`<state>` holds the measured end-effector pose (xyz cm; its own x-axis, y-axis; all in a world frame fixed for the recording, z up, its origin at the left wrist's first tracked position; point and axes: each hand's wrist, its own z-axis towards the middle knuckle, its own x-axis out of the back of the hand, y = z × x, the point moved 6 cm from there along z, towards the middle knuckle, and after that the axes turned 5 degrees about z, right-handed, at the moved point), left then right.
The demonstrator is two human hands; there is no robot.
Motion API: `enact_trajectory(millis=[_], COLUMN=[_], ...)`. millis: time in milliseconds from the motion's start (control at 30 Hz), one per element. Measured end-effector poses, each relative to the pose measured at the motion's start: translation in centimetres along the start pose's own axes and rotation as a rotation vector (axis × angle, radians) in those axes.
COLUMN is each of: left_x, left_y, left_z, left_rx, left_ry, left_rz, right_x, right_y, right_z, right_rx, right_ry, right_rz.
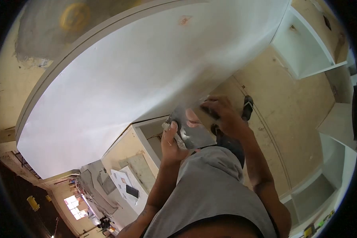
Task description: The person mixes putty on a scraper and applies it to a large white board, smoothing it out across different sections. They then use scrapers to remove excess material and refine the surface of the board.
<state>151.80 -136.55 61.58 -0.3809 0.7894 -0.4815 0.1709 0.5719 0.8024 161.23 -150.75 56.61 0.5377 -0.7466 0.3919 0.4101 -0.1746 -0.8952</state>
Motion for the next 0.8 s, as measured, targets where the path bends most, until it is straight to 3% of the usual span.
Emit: enact_trajectory(millis=[33, 100, 133, 200, 233, 267, 333, 367, 400, 467, 500, 567, 600, 633, 667, 700, 767, 800], left_x=[1.6, 5.9, 4.6, 0.1, -0.3, -0.8, -4.5, -5.5, -5.3, -4.9, -4.6, -2.6, -1.7, -0.7, 0.4, 0.7, 2.0, 2.5], left_y=[-0.7, -1.0, -0.4, 2.5, 3.2, 3.7, 4.7, 4.9, 5.5, 5.2, 5.2, 2.5, 1.8, 1.9, 2.1, 1.4, 0.8, 0.0], left_z=[0.2, 0.6, 0.7, 1.2, 1.0, 1.6, 1.7, 1.5, 1.6, 2.1, 2.2, 2.1, 1.9, 1.8, 1.7, 1.3, 1.0, 0.7], left_rx=[-0.005, -0.278, -0.277, -0.481, -0.634, -0.626, -0.873, -0.854, -0.854, -0.796, -0.801, -0.642, -0.642, -0.611, -0.571, -0.569, -0.534, -0.531], left_ry=[0.0, 0.086, 0.08, -0.025, -0.098, -0.118, -0.458, -0.506, -0.515, -0.57, -0.575, -0.738, -0.753, -0.616, -0.478, -0.486, -0.267, -0.272], left_rz=[-0.002, 0.403, 0.399, 0.47, 0.743, 0.744, 1.017, 1.17, 1.167, 1.587, 1.583, 1.835, 1.839, 1.588, 1.339, 1.342, 1.183, 1.188], right_x=[-0.1, 1.4, 1.8, 2.8, 3.6, 3.8, 2.6, 1.4, 2.0, 2.9, 3.6, 6.1, 6.7, 7.4, 8.2, 9.0, 10.7, 11.1], right_y=[-0.2, 2.9, 2.5, 1.0, -2.0, -2.5, -3.4, -2.9, -2.4, -3.1, -3.0, -2.6, -1.7, -0.9, -0.1, 0.9, 0.8, 1.4], right_z=[-0.3, -3.2, -3.4, -3.2, -2.3, -2.6, -3.4, -3.2, -3.1, -2.3, -1.8, -0.2, 0.7, 1.7, 3.8, 6.0, 9.4, 10.8], right_rx=[0.004, -0.56, -0.56, -0.431, -0.457, -0.451, -0.619, -0.603, -0.599, -0.489, -0.485, -0.304, -0.327, -0.351, -0.197, -0.048, 0.184, 0.182], right_ry=[-0.002, 0.582, 0.587, 0.733, 0.669, 0.691, 0.426, 0.209, 0.217, 0.078, 0.084, 0.203, 0.393, 0.577, 0.586, 0.586, 0.601, 0.607], right_rz=[-0.002, 0.729, 0.724, 1.585, 1.774, 1.775, 1.515, 1.898, 1.897, 2.07, 2.066, 1.728, 1.575, 1.415, 1.24, 1.059, 0.487, 0.489])
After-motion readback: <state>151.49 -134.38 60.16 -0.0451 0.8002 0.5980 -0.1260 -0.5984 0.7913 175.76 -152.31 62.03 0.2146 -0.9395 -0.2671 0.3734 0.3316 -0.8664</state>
